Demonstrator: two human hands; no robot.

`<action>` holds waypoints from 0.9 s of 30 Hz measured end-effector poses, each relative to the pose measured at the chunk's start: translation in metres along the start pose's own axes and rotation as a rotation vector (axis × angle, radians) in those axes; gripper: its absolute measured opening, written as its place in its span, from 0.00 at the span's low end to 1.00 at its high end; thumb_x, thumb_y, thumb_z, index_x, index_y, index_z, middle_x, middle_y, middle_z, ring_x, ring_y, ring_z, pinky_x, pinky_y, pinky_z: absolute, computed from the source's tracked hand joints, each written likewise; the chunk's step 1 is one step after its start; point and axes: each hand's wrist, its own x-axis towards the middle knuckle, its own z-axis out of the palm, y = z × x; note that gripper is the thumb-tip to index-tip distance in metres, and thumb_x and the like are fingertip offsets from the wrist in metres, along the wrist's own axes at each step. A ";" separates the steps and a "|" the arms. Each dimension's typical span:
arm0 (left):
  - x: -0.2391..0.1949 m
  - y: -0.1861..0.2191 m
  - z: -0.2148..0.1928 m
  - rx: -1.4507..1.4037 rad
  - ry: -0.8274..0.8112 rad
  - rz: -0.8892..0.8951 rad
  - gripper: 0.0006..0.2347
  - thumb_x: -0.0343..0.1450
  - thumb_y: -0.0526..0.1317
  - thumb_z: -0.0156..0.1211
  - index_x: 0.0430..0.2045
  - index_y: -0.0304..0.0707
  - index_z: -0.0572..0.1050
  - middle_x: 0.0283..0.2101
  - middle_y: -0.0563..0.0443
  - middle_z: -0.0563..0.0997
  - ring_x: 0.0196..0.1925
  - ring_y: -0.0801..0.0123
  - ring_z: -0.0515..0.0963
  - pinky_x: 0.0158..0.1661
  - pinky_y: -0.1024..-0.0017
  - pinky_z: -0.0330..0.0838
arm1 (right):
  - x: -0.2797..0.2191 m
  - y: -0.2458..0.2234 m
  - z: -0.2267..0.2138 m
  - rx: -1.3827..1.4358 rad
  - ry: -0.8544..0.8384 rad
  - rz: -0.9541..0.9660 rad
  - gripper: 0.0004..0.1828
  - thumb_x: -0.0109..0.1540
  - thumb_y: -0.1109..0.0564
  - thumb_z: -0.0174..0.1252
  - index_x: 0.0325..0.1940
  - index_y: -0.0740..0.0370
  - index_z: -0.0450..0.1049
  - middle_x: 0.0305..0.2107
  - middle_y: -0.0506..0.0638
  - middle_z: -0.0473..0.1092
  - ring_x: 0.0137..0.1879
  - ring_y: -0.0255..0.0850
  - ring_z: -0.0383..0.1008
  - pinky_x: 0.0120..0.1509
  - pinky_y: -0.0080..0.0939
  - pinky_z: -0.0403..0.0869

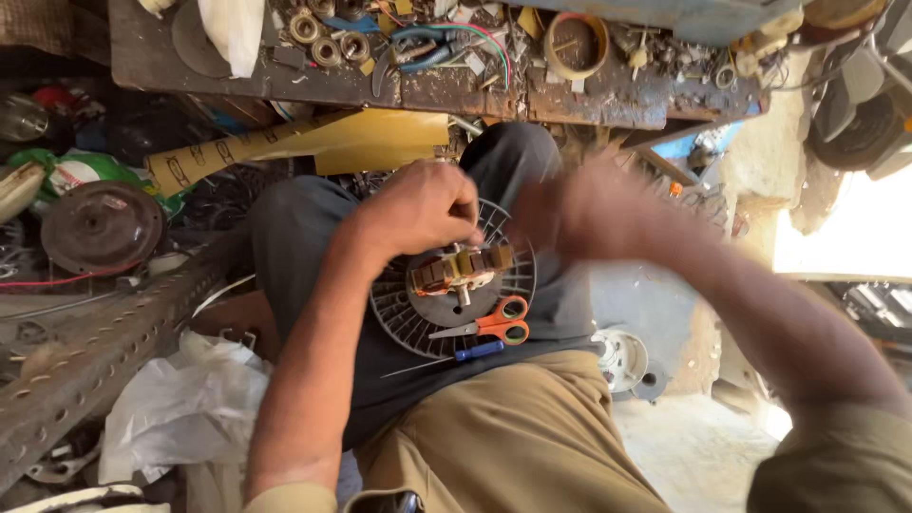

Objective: The person cuts strips of yellow insulation paper using scissors and inserts them into the slots of a fan motor component by hand.

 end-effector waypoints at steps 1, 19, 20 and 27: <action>-0.009 -0.001 -0.005 -0.074 0.139 0.045 0.06 0.63 0.36 0.75 0.23 0.37 0.82 0.27 0.48 0.81 0.29 0.63 0.80 0.35 0.68 0.72 | -0.007 -0.028 0.013 -0.149 -0.049 -0.180 0.09 0.49 0.59 0.65 0.34 0.59 0.78 0.23 0.53 0.73 0.26 0.51 0.74 0.29 0.53 0.71; -0.092 0.030 0.085 -0.492 0.683 -0.026 0.27 0.71 0.28 0.66 0.65 0.32 0.62 0.50 0.45 0.80 0.51 0.68 0.82 0.51 0.73 0.78 | 0.030 0.044 0.057 1.298 0.404 0.304 0.03 0.64 0.60 0.59 0.40 0.61 0.73 0.43 0.52 0.75 0.41 0.42 0.81 0.33 0.37 0.75; -0.092 0.028 0.091 -0.532 0.717 -0.032 0.27 0.71 0.27 0.66 0.65 0.32 0.61 0.51 0.45 0.80 0.51 0.68 0.82 0.51 0.73 0.78 | 0.034 0.041 0.068 1.752 0.387 0.299 0.02 0.65 0.60 0.57 0.40 0.59 0.71 0.47 0.50 0.76 0.44 0.41 0.82 0.32 0.35 0.75; -0.094 0.014 0.118 -0.838 0.815 -0.040 0.26 0.73 0.26 0.64 0.65 0.33 0.60 0.54 0.44 0.77 0.52 0.70 0.81 0.50 0.74 0.79 | 0.029 0.030 0.118 1.896 0.229 -0.082 0.08 0.72 0.56 0.59 0.49 0.64 0.73 0.41 0.50 0.71 0.38 0.30 0.66 0.39 0.28 0.64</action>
